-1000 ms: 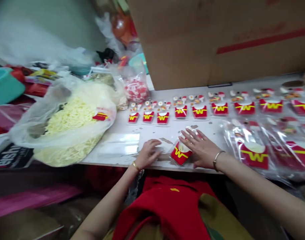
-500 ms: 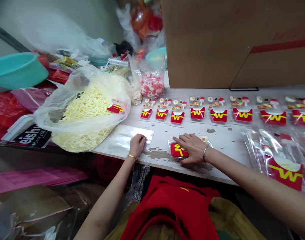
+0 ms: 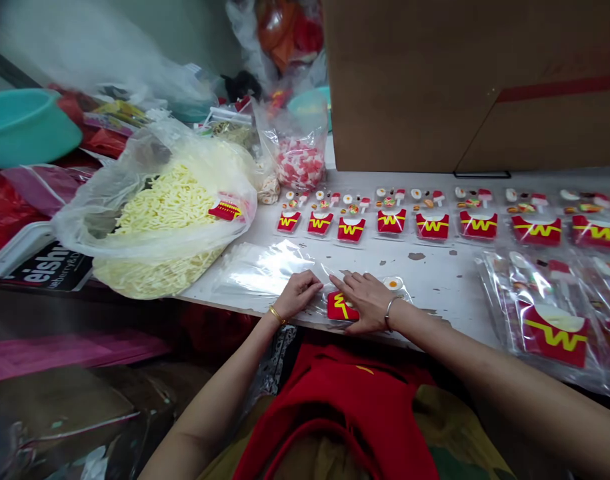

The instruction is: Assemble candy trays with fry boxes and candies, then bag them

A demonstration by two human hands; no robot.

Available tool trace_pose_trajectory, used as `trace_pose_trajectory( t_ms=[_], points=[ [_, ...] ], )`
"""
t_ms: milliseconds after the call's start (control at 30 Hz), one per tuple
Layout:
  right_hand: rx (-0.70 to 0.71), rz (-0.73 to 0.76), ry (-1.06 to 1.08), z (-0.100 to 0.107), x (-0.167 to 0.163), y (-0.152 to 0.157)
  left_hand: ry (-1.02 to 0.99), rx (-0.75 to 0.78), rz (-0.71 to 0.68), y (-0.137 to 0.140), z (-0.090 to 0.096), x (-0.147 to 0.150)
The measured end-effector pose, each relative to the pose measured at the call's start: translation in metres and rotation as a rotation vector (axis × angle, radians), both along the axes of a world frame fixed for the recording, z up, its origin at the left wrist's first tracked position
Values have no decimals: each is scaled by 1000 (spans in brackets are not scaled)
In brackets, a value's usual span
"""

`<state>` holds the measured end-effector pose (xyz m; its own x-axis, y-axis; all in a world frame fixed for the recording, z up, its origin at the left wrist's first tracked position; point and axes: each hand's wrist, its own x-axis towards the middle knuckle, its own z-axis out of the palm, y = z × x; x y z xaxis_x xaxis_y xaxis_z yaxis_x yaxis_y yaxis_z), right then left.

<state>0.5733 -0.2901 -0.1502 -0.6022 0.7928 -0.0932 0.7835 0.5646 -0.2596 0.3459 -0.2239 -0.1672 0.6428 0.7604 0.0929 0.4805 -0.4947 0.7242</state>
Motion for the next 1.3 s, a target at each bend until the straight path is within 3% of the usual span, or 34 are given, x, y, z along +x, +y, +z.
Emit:
trace_pose_trajectory(
  t_ms=[233, 367, 500, 667, 900, 1100, 1200, 1300],
  points=[
    [49, -108, 24, -8, -8, -7, 321, 276, 21, -32, 20, 21],
    [75, -134, 40, -11, -11, -10, 481, 346, 109, -39, 20, 35],
    [76, -185, 44, -12, -7, -13, 558, 422, 222, -40, 16, 25],
    [85, -272, 8, -10, -5, -13, 602, 377, 226, -52, 7, 12],
    [97, -355, -28, -7, -9, -13, 530, 364, 215, -69, 8, 29],
    [98, -364, -24, -7, -3, -15, 535, 364, 58, -79, 21, 50],
    [122, -301, 30, -9, 13, -21, 527, 303, -109, -60, 37, 51],
    [162, -317, 93, -14, 25, -30, 504, 334, -217, -26, 50, 50]
  ],
)
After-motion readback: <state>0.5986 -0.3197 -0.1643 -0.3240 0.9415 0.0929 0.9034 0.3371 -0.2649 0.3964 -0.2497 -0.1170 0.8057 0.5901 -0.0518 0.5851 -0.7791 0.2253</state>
